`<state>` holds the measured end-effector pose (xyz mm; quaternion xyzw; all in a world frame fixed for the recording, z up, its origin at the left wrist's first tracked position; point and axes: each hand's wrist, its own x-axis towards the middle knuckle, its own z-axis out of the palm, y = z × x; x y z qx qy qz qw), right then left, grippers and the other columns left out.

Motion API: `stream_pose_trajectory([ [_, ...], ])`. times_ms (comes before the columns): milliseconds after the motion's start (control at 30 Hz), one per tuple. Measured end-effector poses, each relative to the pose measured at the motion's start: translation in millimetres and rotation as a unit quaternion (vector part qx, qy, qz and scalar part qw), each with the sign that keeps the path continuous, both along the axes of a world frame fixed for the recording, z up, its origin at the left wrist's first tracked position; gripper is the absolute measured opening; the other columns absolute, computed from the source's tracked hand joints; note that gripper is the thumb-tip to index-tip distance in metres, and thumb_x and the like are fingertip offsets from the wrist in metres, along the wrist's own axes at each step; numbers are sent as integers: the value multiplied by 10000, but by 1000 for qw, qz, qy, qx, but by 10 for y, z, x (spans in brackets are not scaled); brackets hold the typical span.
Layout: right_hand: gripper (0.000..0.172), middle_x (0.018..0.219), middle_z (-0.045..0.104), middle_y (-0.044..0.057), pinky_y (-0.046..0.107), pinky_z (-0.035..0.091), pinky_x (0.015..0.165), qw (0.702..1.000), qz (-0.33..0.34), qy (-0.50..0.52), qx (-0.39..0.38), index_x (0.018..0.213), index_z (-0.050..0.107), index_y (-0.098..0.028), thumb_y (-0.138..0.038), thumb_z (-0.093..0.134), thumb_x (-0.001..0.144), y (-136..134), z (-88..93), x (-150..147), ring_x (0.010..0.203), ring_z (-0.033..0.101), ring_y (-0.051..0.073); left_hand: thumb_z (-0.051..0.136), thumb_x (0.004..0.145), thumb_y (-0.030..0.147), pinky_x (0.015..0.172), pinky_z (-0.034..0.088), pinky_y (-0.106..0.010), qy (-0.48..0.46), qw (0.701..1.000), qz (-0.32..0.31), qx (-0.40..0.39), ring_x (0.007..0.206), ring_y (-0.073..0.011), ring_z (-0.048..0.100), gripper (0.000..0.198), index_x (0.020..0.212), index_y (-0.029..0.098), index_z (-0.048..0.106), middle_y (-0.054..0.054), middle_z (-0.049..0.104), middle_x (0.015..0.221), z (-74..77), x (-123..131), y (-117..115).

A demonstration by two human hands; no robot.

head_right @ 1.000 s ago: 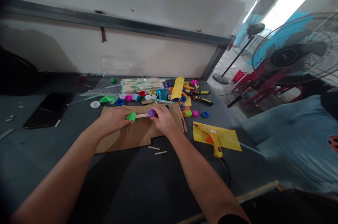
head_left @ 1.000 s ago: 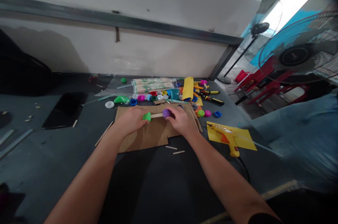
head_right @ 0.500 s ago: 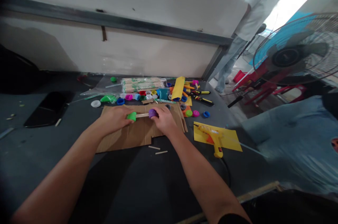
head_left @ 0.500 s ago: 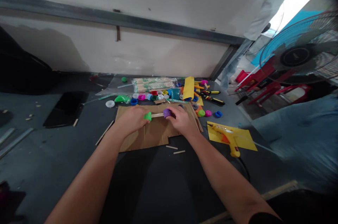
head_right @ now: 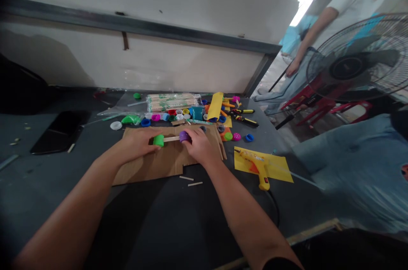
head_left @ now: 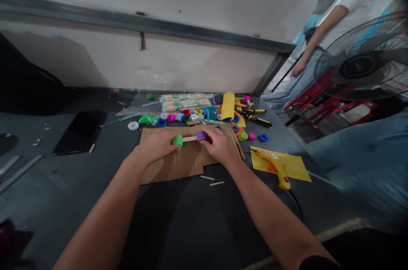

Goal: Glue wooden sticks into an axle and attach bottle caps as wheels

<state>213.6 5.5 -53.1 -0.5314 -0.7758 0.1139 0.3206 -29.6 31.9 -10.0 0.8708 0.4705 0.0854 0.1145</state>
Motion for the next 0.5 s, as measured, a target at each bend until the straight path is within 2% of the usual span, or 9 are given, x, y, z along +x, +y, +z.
stream_pose_trajectory([
  [133, 399, 1156, 655, 84, 438, 431, 978, 1000, 4, 6, 5, 1232, 598, -234, -243, 615, 833, -14, 41, -16, 1097, 556, 251, 624, 751, 294, 919, 480, -366, -13, 1000, 6, -12, 1055, -260, 631, 390, 1131, 223, 665, -72, 693, 1143, 59, -16, -2],
  [300, 407, 1133, 659, 124, 429, 449, 958, 1000, 5, 8, 21, 1219, 610, -165, -238, 645, 820, -19, 100, -35, 1062, 571, 264, 601, 774, 277, 854, 499, -353, -29, 999, 29, -5, 949, -234, 652, 407, 1177, 238, 639, -64, 701, 1105, 133, -33, -14],
  [500, 402, 1135, 665, 123, 463, 438, 956, 999, 19, -26, 13, 1240, 596, -180, -244, 607, 843, -17, 85, -53, 1062, 565, 278, 604, 755, 302, 873, 486, -377, -22, 1000, 6, -21, 1004, -269, 638, 353, 1093, 221, 667, -78, 697, 1102, 59, -54, 23],
])
